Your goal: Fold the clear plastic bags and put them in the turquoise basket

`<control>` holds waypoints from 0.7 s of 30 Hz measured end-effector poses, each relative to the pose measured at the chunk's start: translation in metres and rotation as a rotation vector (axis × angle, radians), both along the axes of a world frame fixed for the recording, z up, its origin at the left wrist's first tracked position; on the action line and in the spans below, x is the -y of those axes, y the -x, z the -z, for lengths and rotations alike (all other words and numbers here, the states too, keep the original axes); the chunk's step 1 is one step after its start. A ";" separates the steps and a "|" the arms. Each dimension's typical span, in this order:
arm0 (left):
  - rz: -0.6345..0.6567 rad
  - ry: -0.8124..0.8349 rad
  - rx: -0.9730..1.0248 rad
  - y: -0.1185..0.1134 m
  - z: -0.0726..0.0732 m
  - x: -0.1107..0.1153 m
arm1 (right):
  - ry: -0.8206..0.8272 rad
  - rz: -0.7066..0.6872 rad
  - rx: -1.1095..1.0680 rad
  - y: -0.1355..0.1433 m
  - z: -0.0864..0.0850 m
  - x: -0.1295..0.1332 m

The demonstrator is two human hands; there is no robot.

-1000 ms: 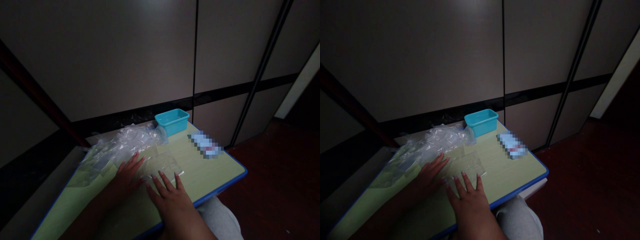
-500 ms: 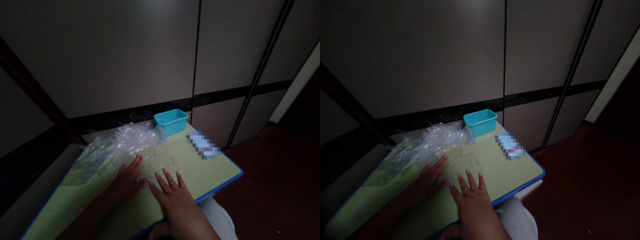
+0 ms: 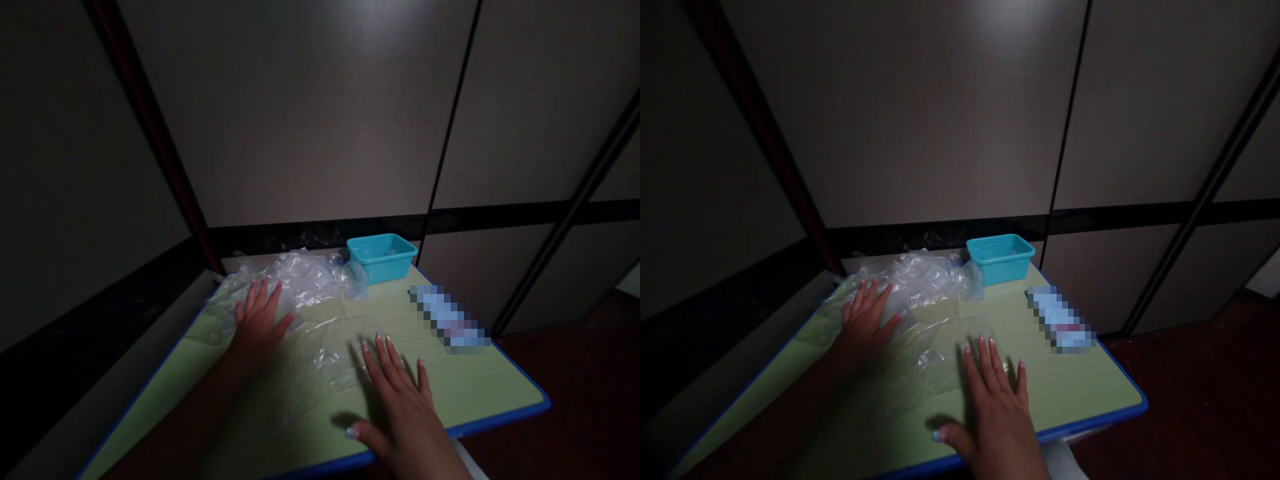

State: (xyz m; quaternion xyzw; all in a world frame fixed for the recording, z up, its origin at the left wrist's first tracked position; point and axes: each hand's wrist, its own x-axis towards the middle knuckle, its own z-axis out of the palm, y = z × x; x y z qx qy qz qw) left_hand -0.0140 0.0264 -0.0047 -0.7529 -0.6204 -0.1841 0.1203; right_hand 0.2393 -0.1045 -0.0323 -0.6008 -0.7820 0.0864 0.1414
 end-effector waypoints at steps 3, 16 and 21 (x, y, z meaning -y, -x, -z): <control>-0.077 -0.002 0.004 0.002 -0.004 0.001 | 0.028 -0.155 0.000 0.007 0.000 0.001; 0.164 0.175 0.022 -0.004 -0.004 0.010 | -0.097 -0.052 -0.004 -0.012 -0.010 0.006; 0.653 0.285 -0.023 -0.018 -0.003 0.029 | -0.015 -0.248 0.125 -0.012 -0.006 0.013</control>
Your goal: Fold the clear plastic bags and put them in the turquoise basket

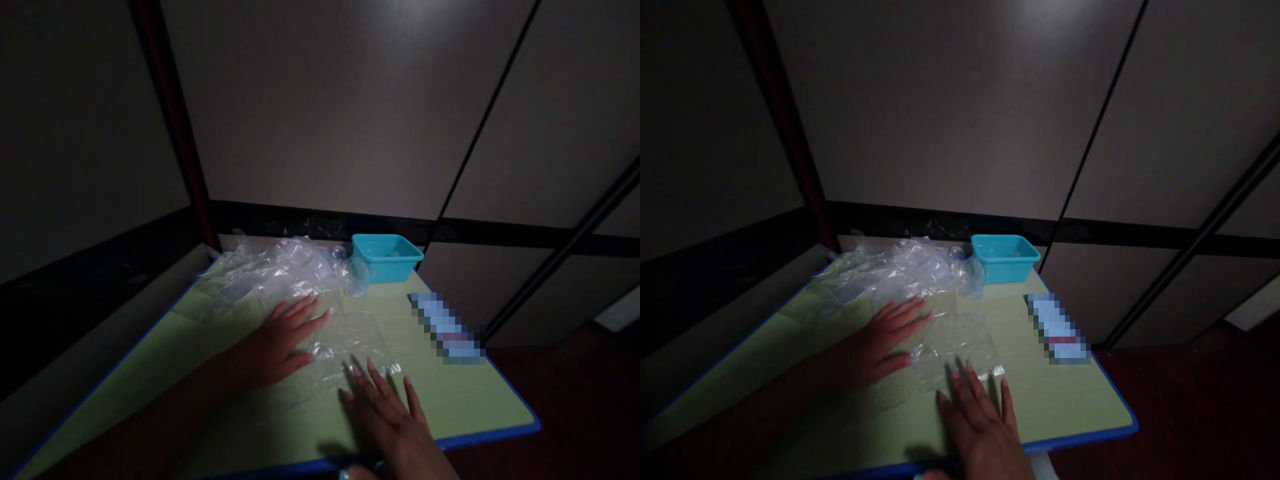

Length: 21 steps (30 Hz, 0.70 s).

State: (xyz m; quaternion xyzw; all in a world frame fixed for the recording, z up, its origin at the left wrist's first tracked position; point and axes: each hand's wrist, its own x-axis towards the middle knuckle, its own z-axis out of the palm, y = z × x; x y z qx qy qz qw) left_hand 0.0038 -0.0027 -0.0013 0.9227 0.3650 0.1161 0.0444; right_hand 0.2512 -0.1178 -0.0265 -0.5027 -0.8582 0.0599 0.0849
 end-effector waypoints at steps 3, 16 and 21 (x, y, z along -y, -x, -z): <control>0.205 0.088 -0.009 -0.005 -0.004 0.010 | -0.031 0.079 0.052 -0.003 0.001 0.003; 0.207 0.159 -0.055 -0.006 0.001 0.005 | -0.069 0.075 0.057 0.004 0.009 -0.006; 0.197 0.199 -0.125 -0.004 0.003 0.005 | -0.016 0.095 0.012 0.008 0.001 -0.006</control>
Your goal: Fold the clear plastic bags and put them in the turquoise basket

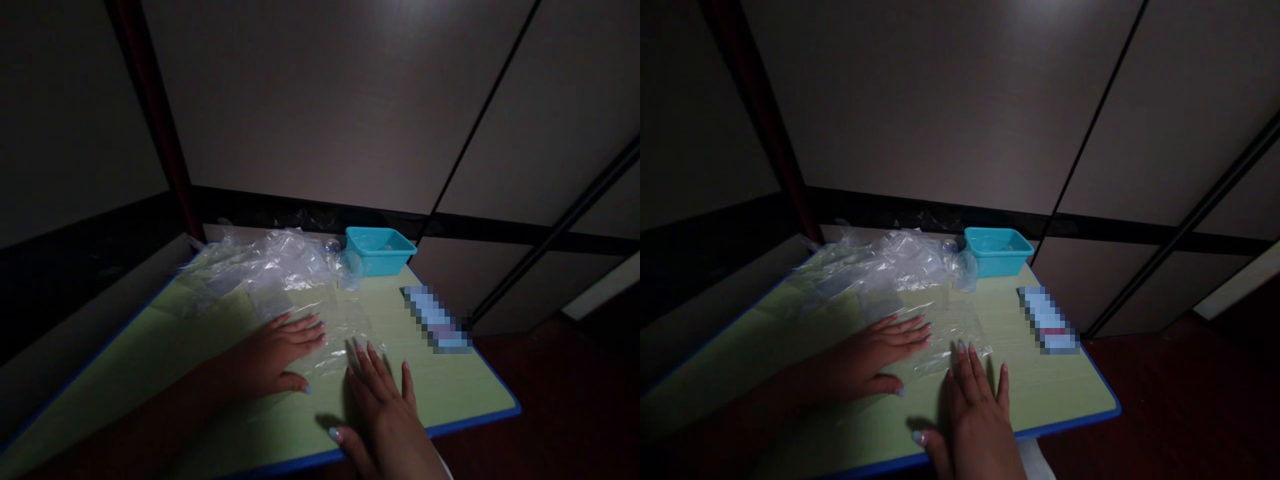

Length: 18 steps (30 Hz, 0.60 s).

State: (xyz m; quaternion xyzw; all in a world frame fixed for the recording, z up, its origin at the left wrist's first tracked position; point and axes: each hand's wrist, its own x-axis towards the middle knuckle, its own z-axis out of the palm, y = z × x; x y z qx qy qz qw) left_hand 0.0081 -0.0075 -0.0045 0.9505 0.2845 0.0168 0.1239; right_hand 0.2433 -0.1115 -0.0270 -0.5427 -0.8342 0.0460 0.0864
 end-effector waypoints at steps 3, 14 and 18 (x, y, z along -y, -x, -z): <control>-0.012 -0.006 -0.002 0.002 0.003 -0.002 | 0.013 -0.020 -0.043 0.000 -0.001 0.001; -0.040 0.050 -0.036 0.001 -0.003 -0.002 | -0.051 -0.024 -0.089 0.019 -0.006 -0.001; -0.020 0.031 0.015 0.001 -0.002 -0.002 | -0.081 0.033 -0.084 0.016 -0.006 -0.001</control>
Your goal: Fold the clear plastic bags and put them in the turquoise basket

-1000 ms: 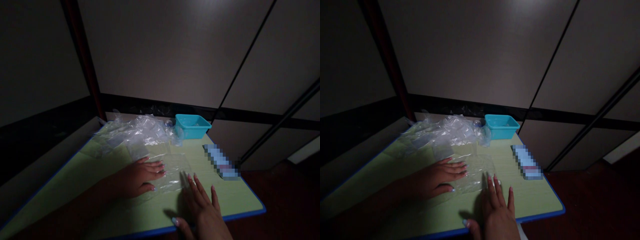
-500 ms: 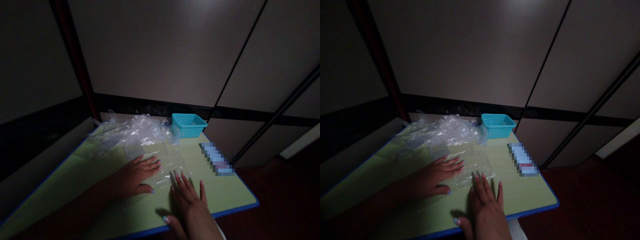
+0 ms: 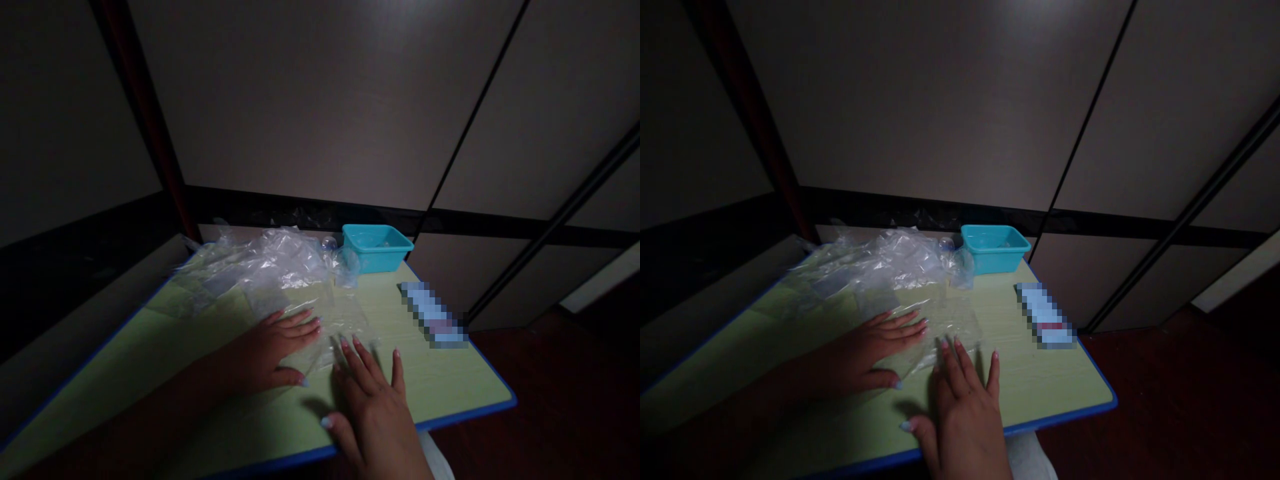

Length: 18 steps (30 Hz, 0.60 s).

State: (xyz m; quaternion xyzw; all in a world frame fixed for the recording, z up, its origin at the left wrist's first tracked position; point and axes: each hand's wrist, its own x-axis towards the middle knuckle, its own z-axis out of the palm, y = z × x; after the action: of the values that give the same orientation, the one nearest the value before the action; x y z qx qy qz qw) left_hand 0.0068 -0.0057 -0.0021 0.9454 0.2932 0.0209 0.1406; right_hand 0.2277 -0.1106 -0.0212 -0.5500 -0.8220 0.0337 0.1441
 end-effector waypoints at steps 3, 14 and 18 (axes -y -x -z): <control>0.043 0.028 0.048 -0.003 0.000 0.003 | -0.011 0.113 0.020 -0.007 0.002 -0.003; 0.047 0.100 0.053 -0.012 0.000 0.011 | 0.043 -0.053 -0.044 -0.003 0.006 -0.005; 0.041 0.099 0.072 -0.012 0.003 0.012 | 0.047 -0.073 -0.062 -0.002 0.007 -0.005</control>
State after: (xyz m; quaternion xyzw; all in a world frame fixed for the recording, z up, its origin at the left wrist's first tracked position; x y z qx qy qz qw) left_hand 0.0185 -0.0178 -0.0052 0.9417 0.2691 0.0376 0.1983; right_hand 0.2293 -0.1051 -0.0282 -0.5213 -0.8357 0.0751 0.1555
